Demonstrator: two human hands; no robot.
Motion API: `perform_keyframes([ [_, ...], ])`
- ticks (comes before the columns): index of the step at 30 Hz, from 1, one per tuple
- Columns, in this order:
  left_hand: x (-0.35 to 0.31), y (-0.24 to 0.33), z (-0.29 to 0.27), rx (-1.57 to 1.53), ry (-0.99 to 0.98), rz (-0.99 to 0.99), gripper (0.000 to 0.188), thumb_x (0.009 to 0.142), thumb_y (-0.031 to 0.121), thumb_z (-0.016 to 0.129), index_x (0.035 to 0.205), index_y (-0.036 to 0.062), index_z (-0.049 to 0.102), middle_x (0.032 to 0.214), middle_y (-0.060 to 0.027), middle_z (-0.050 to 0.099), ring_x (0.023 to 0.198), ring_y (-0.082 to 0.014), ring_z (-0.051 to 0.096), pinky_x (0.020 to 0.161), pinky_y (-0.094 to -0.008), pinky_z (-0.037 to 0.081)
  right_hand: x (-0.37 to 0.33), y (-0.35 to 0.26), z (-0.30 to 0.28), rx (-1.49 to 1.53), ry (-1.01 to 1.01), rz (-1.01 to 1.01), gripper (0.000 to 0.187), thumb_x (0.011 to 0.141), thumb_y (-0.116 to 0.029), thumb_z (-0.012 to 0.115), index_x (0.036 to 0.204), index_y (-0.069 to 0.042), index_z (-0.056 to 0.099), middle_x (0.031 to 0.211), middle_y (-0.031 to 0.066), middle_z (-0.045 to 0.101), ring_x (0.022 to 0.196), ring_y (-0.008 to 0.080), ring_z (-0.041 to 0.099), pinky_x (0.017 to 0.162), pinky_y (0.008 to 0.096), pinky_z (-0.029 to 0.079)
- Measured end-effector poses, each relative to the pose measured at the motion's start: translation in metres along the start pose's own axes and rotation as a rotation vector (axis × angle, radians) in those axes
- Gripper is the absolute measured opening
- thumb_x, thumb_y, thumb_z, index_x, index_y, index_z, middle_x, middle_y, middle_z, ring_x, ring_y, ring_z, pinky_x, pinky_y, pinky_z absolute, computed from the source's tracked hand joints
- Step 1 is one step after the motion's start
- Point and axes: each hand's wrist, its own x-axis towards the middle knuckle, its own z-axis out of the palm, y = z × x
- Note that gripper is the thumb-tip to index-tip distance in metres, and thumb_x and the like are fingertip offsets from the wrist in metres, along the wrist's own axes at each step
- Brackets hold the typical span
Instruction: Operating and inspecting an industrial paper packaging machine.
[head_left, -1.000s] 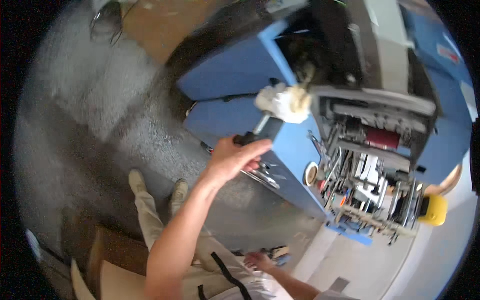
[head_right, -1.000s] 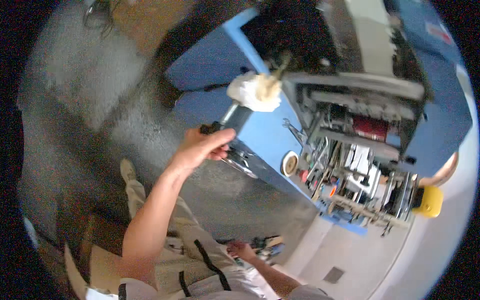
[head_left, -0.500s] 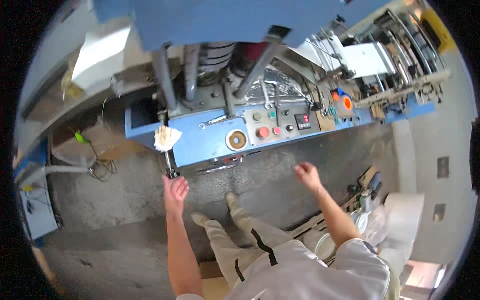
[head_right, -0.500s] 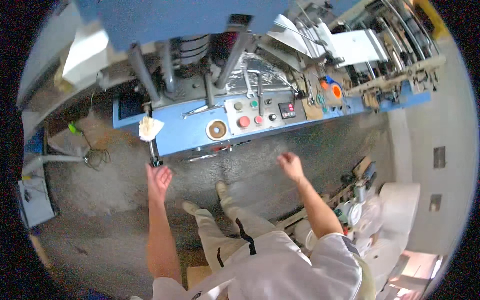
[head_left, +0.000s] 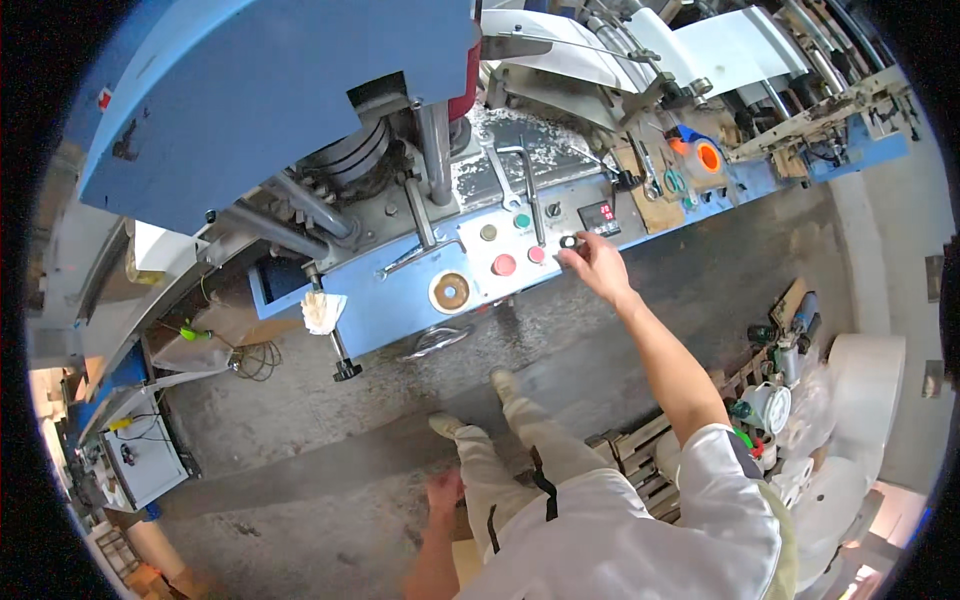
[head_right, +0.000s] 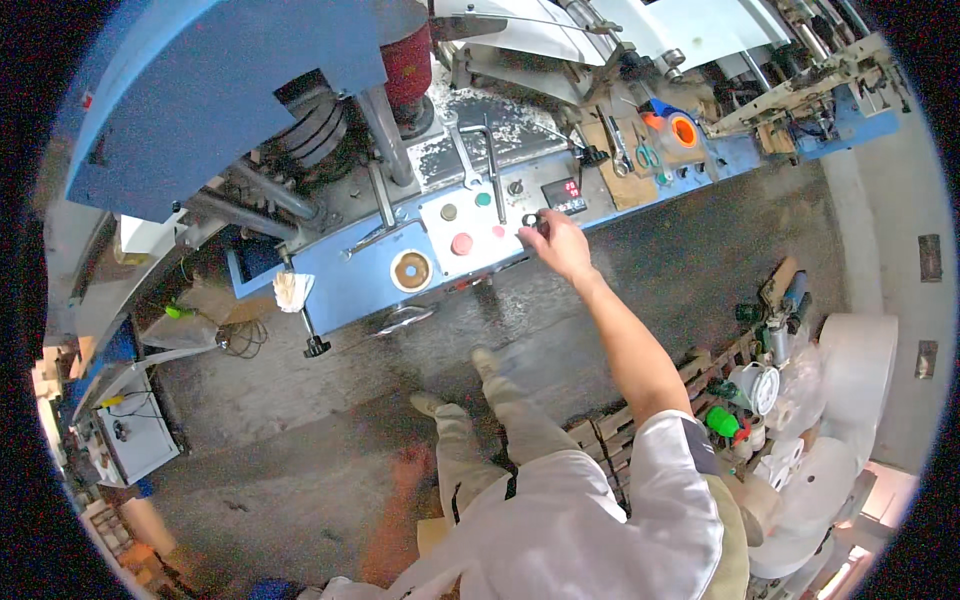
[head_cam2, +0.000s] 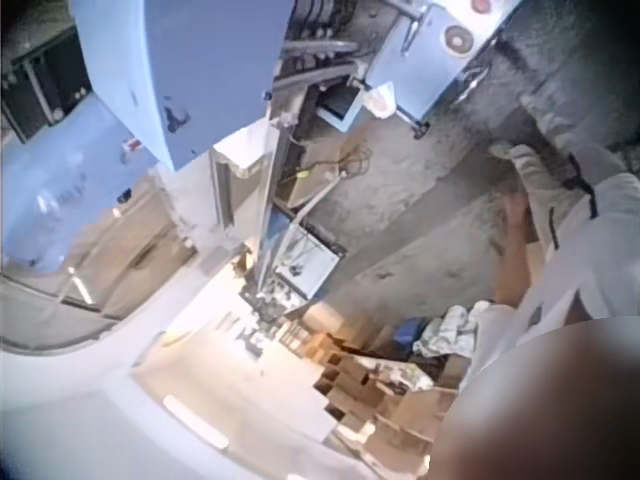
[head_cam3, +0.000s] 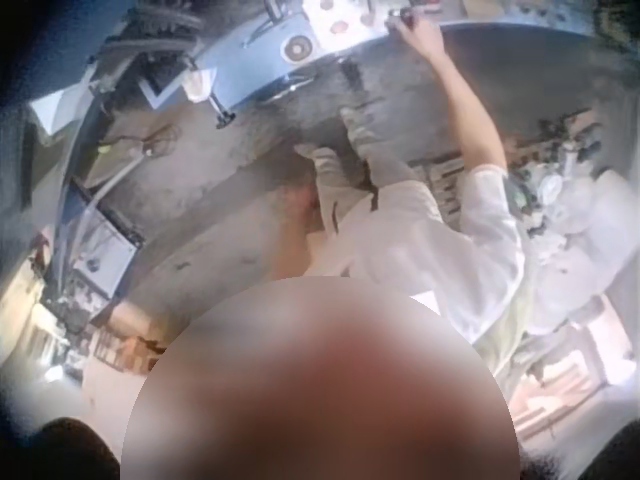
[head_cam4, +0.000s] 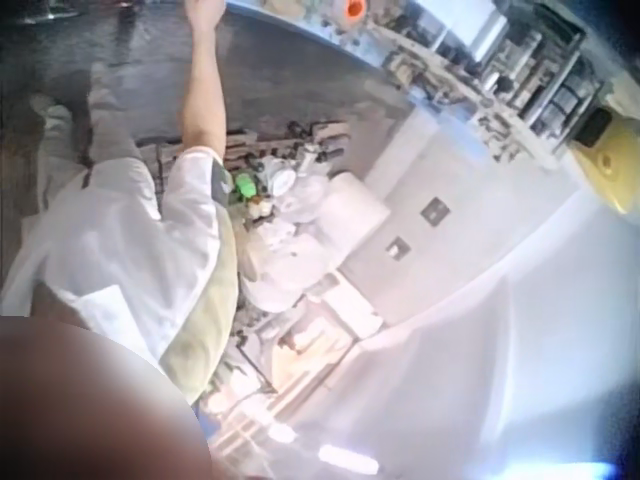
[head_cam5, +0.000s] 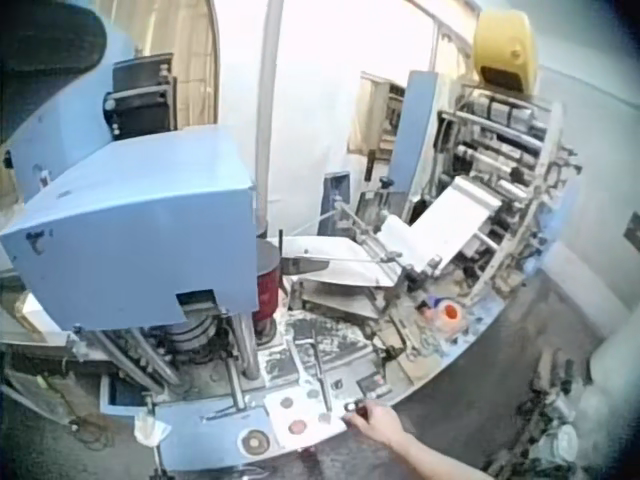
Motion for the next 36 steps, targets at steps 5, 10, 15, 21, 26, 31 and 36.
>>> perform_keyframes([
  [5,0.046,-0.078,0.008,-0.099,-0.002,-0.105,0.031,0.092,0.033,0.063,0.074,0.0089,0.06,0.067,-0.0028,0.06,0.056,-0.0115,0.056,0.05,-0.028,0.047,0.017,-0.011,-0.004,-0.169,-0.05,-0.066,0.042,0.085,-0.041,0.069,0.104,-0.004,0.066,0.099,0.0185,0.067,0.09,0.0378,0.065,0.078,0.0462,0.052],
  [10,0.051,-0.052,0.014,-0.092,-0.026,-0.049,0.027,0.09,0.032,0.067,0.086,0.006,0.06,0.068,-0.0047,0.063,0.057,-0.0163,0.06,0.055,-0.0321,0.05,0.018,0.001,0.008,-0.2,-0.026,-0.197,0.024,0.087,-0.021,0.063,0.108,-0.01,0.067,0.105,0.0164,0.065,0.091,0.0378,0.065,0.079,0.0466,0.054],
  [15,0.014,0.044,0.033,-0.177,0.016,0.025,0.025,0.092,0.028,0.065,0.079,0.007,0.061,0.069,0.0,0.06,0.056,-0.0119,0.057,0.051,-0.0265,0.048,0.015,0.004,-0.009,-0.194,-0.078,-0.253,0.03,0.084,-0.007,0.058,0.113,-0.013,0.067,0.109,0.0147,0.063,0.095,0.0367,0.064,0.082,0.0461,0.054],
  [21,0.025,0.019,0.035,-0.36,0.034,0.006,0.024,0.093,0.029,0.065,0.087,0.006,0.064,0.069,0.0002,0.059,0.058,-0.0112,0.059,0.051,-0.0262,0.048,0.022,-0.005,-0.004,-0.185,-0.129,-0.314,0.035,0.082,-0.002,0.056,0.113,-0.014,0.067,0.11,0.0136,0.063,0.1,0.0359,0.063,0.085,0.0448,0.052],
  [26,0.035,-0.01,0.028,-0.342,-0.031,0.025,0.026,0.092,0.032,0.067,0.095,0.0058,0.066,0.07,-0.0013,0.061,0.06,-0.0125,0.062,0.052,-0.0267,0.051,0.017,-0.02,-0.008,-0.148,-0.122,-0.286,0.032,0.083,-0.005,0.058,0.115,-0.011,0.064,0.11,0.0157,0.062,0.1,0.0374,0.062,0.085,0.0458,0.052],
  [31,0.034,-0.02,0.024,-0.154,0.035,-0.046,0.029,0.091,0.032,0.069,0.094,0.0035,0.065,0.076,-0.0048,0.066,0.063,-0.0131,0.064,0.054,-0.0274,0.053,0.01,-0.019,-0.009,-0.207,0.03,-0.263,0.025,0.084,-0.012,0.064,0.108,-0.004,0.061,0.107,0.0197,0.062,0.1,0.0394,0.06,0.083,0.0455,0.052],
  [36,0.03,-0.033,0.012,-0.237,0.046,-0.105,0.03,0.09,0.03,0.069,0.094,0.0007,0.064,0.076,-0.0053,0.066,0.063,-0.013,0.064,0.054,-0.0277,0.053,-0.026,-0.042,0.021,-0.158,-0.008,-0.611,0.022,0.077,-0.003,0.062,0.099,-0.001,0.059,0.12,0.0178,0.06,0.11,0.0371,0.056,0.092,0.044,0.049],
])
